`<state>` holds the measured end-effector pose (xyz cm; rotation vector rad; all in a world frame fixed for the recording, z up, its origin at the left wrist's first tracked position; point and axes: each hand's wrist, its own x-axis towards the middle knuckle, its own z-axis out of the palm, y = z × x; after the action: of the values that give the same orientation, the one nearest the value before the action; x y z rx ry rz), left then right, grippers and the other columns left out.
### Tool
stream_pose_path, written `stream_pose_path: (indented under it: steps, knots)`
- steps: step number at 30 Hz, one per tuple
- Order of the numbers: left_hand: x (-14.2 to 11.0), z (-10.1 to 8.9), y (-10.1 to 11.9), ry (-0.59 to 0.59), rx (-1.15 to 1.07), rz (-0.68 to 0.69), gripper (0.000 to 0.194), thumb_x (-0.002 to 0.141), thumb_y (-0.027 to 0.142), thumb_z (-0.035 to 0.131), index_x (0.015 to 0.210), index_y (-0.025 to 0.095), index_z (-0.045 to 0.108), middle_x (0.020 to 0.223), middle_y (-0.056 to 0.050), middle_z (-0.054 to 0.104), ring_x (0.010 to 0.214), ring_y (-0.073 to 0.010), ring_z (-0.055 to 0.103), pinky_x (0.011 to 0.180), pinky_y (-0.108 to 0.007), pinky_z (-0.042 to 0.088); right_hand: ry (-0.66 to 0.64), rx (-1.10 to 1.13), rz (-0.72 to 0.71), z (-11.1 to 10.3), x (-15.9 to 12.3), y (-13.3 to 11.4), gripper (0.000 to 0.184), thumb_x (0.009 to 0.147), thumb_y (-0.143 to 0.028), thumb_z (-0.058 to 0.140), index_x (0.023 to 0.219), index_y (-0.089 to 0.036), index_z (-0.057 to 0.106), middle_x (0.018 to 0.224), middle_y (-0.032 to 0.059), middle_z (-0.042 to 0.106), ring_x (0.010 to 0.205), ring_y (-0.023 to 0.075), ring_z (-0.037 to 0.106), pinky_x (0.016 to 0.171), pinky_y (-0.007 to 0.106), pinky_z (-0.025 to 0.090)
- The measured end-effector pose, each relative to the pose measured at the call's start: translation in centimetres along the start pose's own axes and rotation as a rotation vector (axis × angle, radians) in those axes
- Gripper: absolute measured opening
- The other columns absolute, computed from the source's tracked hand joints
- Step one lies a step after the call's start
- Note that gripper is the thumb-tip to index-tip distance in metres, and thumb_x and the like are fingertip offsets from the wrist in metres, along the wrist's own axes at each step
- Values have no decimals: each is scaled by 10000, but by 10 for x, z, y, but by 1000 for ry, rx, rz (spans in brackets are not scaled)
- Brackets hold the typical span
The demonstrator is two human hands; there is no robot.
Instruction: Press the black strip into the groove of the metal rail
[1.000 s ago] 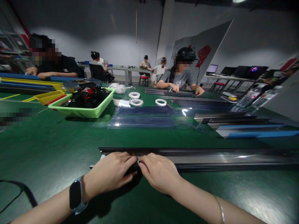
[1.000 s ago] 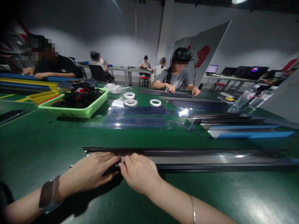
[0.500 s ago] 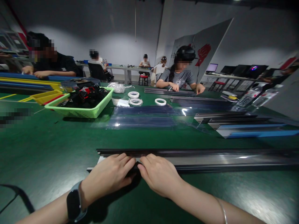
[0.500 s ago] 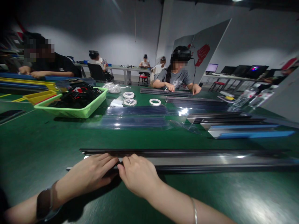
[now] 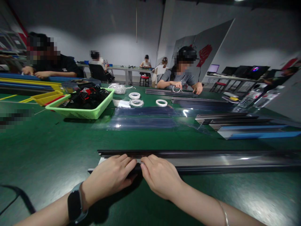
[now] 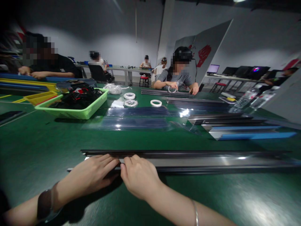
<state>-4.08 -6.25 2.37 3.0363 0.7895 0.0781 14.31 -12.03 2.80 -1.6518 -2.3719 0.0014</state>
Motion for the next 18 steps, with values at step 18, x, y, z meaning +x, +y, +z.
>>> stream_pose_path:
  steps: [18]
  knots:
    - [-1,0,0,21,-29,-12,123,817,214,492,938,195,496,919,-50,587,885,-211,556,788,-343,460,17,-18,-23,3,-1,1,323,941,-272,293,974,-170,598,830,63,635,801,185,592,686,289,444]
